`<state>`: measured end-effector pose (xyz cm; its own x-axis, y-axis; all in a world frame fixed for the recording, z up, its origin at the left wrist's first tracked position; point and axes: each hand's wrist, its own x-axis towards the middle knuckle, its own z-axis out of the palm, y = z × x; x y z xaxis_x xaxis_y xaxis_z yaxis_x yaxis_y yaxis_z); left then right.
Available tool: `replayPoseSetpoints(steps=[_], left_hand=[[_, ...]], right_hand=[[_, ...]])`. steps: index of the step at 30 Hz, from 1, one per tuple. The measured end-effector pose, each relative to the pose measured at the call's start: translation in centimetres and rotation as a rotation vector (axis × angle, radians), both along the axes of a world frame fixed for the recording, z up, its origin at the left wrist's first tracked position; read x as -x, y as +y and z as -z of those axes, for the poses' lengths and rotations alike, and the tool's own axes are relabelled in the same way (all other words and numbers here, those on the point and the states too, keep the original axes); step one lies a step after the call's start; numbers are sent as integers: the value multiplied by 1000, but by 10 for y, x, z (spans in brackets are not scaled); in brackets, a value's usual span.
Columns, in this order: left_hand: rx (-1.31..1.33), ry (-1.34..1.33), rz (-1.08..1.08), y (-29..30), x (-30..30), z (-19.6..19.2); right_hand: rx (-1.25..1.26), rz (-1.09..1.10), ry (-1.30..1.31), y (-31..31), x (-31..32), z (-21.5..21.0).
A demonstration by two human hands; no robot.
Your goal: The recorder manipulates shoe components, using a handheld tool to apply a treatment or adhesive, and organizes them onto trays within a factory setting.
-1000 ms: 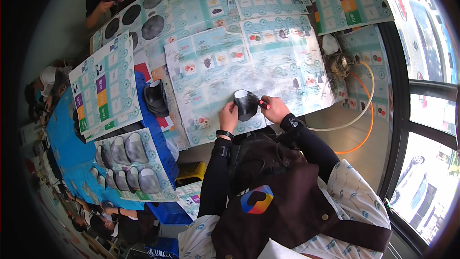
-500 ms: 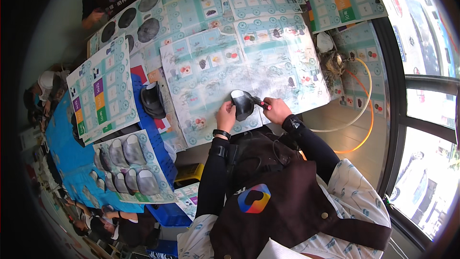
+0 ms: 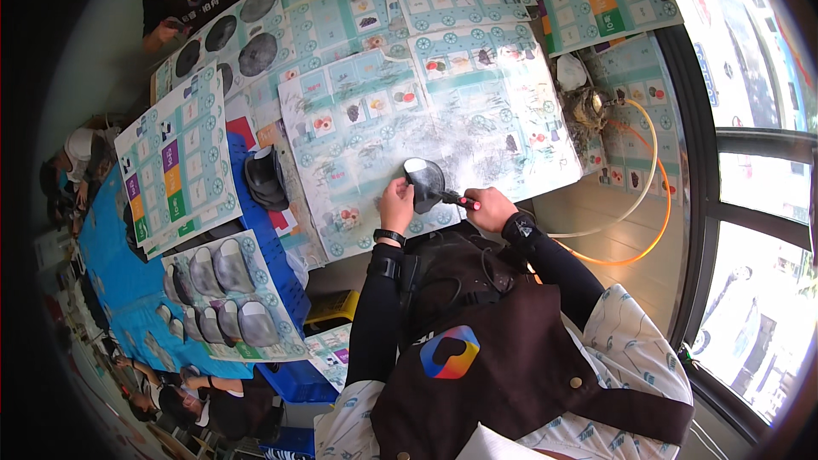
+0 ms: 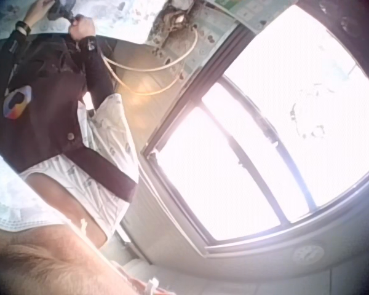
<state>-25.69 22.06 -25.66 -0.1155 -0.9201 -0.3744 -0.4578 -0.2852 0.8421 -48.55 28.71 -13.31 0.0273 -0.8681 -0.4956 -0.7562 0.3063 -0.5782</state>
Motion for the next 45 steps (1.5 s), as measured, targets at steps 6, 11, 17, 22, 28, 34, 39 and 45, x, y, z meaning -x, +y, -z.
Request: replayPoseSetpoints(steps=[6,11,17,22,28,34,39,45], left_hand=[[-25,75,-102,3,-8,14],[-59,35,-105,2,-8,13],[5,-4,-70,5,-5,9],[9,4,-71,5,-2,1],[-17,-8,-44,5,-1,-6],[18,-35,-17,4,1,-13],[-7,-23,-29,5,13,-28],[28,-31,-27,3,15,-29]], right_hand=[[102,93,-131,-17,-15,-15],[79,-24,-137,-15,-6,-7],[27,-131,-120,-12,-8,-8],[33,91,-102,-5,-11,-8],[-72,9,-188,7,-17,1],[63,83,-15,0,-4,3],[116,142,26,-8,0,-9],[7,62,60,5,-1,6]])
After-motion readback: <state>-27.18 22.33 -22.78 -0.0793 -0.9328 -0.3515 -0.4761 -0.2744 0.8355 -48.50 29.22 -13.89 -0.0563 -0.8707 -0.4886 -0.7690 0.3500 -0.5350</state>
